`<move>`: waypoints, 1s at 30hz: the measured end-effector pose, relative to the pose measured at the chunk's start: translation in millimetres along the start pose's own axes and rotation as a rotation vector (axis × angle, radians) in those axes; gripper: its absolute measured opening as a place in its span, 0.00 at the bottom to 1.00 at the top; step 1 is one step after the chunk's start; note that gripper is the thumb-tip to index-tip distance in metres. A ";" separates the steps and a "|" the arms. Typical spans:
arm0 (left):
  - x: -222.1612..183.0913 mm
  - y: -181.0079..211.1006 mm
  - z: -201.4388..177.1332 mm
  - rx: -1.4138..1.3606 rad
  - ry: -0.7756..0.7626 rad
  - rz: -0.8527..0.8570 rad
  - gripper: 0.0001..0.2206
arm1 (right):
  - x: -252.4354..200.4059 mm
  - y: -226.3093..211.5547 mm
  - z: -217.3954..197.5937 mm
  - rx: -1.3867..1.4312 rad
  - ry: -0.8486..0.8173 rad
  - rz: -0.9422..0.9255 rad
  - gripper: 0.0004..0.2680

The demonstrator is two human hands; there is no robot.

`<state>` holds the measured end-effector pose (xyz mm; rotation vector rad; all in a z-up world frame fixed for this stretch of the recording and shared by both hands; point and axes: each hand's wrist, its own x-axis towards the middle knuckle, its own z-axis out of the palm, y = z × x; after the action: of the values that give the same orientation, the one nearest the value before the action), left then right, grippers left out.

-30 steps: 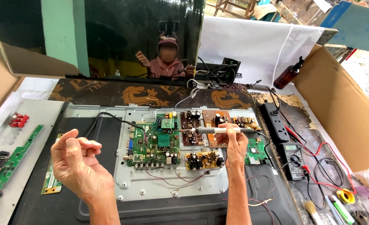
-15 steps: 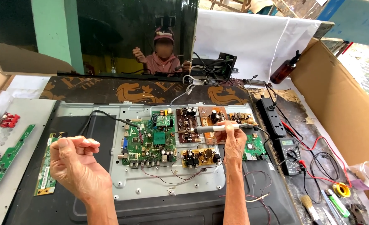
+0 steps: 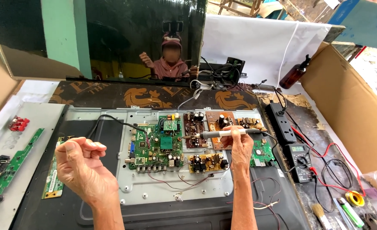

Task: Soldering components on various circuit boards inside a disassembled television.

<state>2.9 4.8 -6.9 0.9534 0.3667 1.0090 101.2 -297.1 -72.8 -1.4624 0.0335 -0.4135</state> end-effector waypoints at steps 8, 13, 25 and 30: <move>2.5 3.1 0.3 0.002 0.026 0.001 0.13 | -1.3 -5.5 1.8 -0.033 0.024 0.020 0.12; 3.7 0.0 -0.2 -0.005 0.028 -0.012 0.12 | 0.3 -1.0 -0.4 -0.026 0.029 0.032 0.12; 5.0 1.3 -3.5 0.001 0.036 0.001 0.13 | -2.1 -5.7 2.1 -0.024 0.016 0.025 0.12; 9.8 -1.1 -7.2 -0.010 0.041 0.019 0.13 | -3.4 -8.3 3.3 -0.023 0.028 0.020 0.11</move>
<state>3.8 16.5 -10.4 0.9300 0.3869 1.0478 96.9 -293.3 -65.2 -1.4777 0.0757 -0.4187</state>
